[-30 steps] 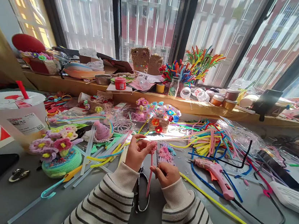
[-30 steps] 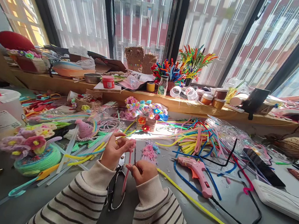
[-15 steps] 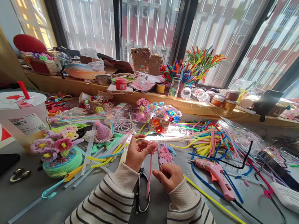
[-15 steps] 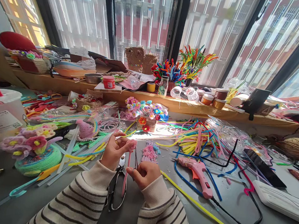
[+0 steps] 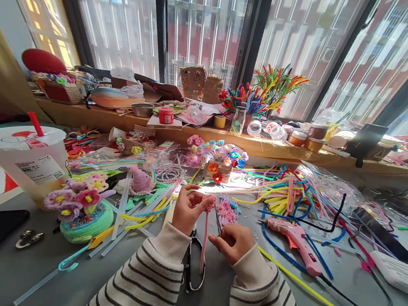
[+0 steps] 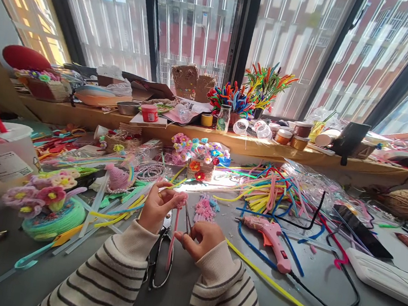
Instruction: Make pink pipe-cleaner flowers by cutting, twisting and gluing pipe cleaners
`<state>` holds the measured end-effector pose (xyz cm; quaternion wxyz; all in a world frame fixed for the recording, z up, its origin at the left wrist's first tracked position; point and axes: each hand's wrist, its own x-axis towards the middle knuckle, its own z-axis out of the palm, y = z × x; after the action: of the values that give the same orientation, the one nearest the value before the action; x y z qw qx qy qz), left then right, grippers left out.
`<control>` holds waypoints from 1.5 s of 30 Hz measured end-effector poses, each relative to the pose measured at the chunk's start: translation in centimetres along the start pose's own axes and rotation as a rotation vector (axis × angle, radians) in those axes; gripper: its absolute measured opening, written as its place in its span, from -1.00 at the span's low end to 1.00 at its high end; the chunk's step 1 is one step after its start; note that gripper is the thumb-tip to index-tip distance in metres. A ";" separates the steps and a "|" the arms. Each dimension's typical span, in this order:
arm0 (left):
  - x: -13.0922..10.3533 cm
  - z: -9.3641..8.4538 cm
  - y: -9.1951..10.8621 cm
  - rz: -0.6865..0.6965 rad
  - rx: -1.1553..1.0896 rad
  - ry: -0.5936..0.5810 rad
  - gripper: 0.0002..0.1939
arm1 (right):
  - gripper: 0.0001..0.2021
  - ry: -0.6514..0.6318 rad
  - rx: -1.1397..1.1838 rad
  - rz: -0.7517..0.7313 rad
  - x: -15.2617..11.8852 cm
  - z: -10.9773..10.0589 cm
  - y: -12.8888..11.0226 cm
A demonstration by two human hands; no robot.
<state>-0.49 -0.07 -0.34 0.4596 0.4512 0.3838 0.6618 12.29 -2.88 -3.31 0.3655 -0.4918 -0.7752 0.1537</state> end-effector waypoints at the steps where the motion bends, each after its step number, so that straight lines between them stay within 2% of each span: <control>1: 0.0 0.0 0.0 -0.001 0.001 -0.002 -0.60 | -0.59 0.010 -0.011 -0.001 0.0 0.0 0.0; 15: 0.2 -0.3 -0.3 -0.012 0.014 -0.012 -0.58 | -0.58 0.003 -0.064 -0.038 0.1 0.4 1.0; 19: 0.0 0.0 0.0 -0.029 -0.001 0.011 -0.59 | -0.58 0.116 0.075 0.006 0.3 0.3 0.8; 24: -0.1 0.1 0.0 -0.074 0.015 -0.065 -0.58 | -0.58 0.229 0.334 0.201 2.0 -0.1 0.7; 27: -0.1 0.0 -0.2 -0.042 0.046 -0.096 -0.61 | -0.59 0.239 0.442 0.248 3.0 -0.2 0.6; 33: -0.4 0.0 -0.4 0.053 0.178 -0.065 -0.65 | -0.68 0.201 0.531 0.208 3.2 0.0 0.2; 40: -0.1 -0.5 -0.9 0.089 0.196 -0.072 -0.65 | -0.71 0.340 0.601 0.308 3.0 0.5 1.3; 45: -0.1 -0.5 -1.1 0.106 0.230 -0.068 -0.65 | -0.69 0.265 0.568 0.272 3.0 0.3 0.7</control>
<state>-0.64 0.07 -1.49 0.3817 0.5427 0.4171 0.6212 11.80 0.09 -2.76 0.5614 -0.4851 -0.5745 0.3457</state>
